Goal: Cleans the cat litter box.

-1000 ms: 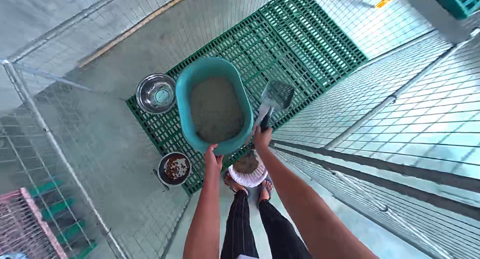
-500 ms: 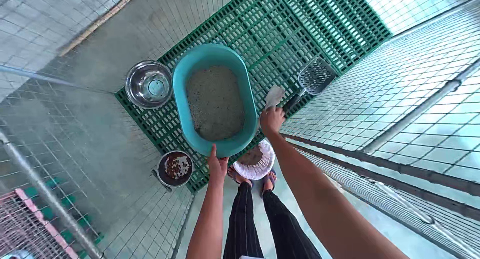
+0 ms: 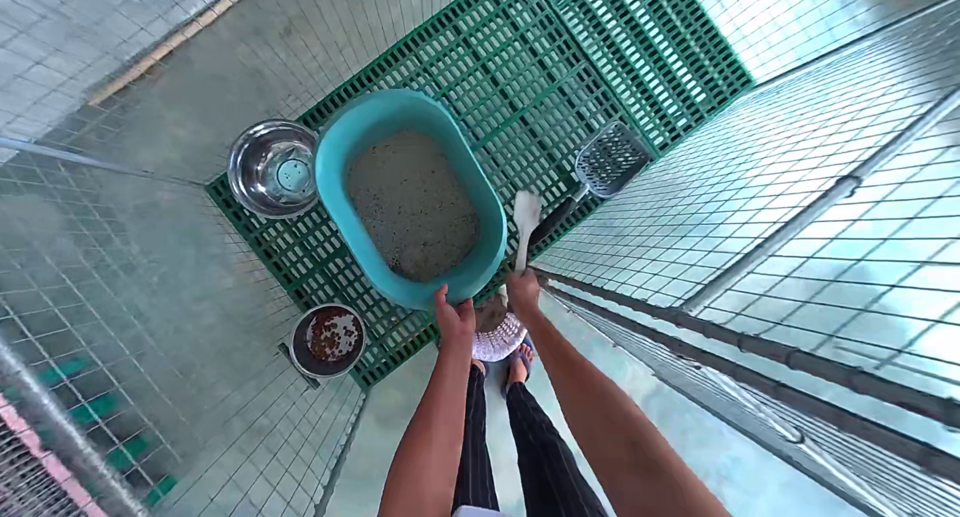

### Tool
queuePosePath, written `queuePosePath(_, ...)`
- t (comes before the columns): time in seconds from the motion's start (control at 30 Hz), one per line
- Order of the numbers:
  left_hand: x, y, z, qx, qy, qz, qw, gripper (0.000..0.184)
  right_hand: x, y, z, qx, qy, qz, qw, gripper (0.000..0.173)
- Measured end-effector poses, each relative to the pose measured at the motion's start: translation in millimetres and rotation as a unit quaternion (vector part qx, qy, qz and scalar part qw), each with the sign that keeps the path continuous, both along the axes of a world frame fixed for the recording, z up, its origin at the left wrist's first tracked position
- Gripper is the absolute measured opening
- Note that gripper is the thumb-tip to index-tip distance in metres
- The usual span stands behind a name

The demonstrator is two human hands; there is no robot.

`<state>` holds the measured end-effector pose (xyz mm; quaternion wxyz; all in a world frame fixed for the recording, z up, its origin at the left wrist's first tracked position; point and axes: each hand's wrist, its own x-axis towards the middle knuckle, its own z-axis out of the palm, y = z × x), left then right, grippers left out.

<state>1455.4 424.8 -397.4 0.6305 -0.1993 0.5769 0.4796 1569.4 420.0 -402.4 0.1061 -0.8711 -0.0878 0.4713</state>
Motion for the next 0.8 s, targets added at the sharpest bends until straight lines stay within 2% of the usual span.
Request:
queuePosePath(0.03, 12, -4, -1, 0.014, -0.026, -0.054, 0.998, 0.038, 0, -17, 7, 0.004, 0.017, 0.014, 1.000, 0.042)
queuePosePath(0.07, 20, -11, 0, 0.039, -0.049, -0.166, 0.984, 0.043, -1, -35, 13, 0.007, 0.027, 0.025, 0.999, 0.041)
queuePosePath(0.1, 22, -18, 1, 0.074, -0.060, -0.328, 0.940, 0.045, -3, -52, 20, 0.011, 0.038, 0.033, 0.999, 0.042)
queuePosePath(0.13, 20, -21, 4, 0.123, -0.075, -0.483, 0.864, 0.047, -6, -71, 26, 0.013, 0.044, 0.040, 0.998, 0.042)
queuePosePath(0.17, 16, -18, 12, 0.158, -0.080, -0.593, 0.785, 0.047, -8, -89, 33, 0.006, 0.051, 0.048, 0.998, 0.042)
queuePosePath(0.2, 9, -10, 26, 0.171, -0.064, -0.655, 0.733, 0.043, -9, -107, 38, -0.005, 0.061, 0.054, 0.997, 0.040)
queuePosePath(0.23, -4, 1, 39, 0.169, -0.015, -0.667, 0.725, 0.038, -10, -124, 42, -0.010, 0.073, 0.051, 0.996, 0.038)
queuePosePath(0.27, -21, 15, 50, 0.159, 0.065, -0.634, 0.754, 0.035, -12, -141, 45, -0.006, 0.087, 0.037, 0.996, 0.036)
queuePosePath(0.33, -56, 54, 51, 0.121, 0.260, -0.491, 0.823, 0.036, -16, -168, 56, 0.001, 0.102, -0.010, 0.995, 0.032)
queuePosePath(0.4, -84, 96, 33, 0.098, 0.378, -0.380, 0.839, 0.053, -23, -191, 69, 0.018, 0.105, -0.060, 0.993, 0.029)
queuePosePath(0.47, -98, 127, 14, 0.060, 0.385, -0.342, 0.855, 0.065, -32, -207, 81, 0.076, 0.098, -0.072, 0.990, 0.033)
queuePosePath(0.57, -98, 145, -3, 0.020, 0.335, -0.302, 0.892, 0.052, -37, -202, 87, 0.163, 0.132, -0.060, 0.976, 0.039)
queuePosePath(0.63, -96, 135, -4, 0.004, 0.317, -0.309, 0.897, 0.047, -35, -170, 88, 0.184, 0.189, -0.078, 0.961, 0.039)
queuePosePath(0.7, -90, 110, -3, -0.013, 0.300, -0.307, 0.903, 0.048, -35, -120, 90, 0.198, 0.252, -0.110, 0.941, 0.051)
queuePosePath(0.8, -69, 66, 9, -0.027, 0.241, -0.245, 0.939, 0.048, -34, -43, 74, 0.211, 0.235, -0.105, 0.943, 0.054)
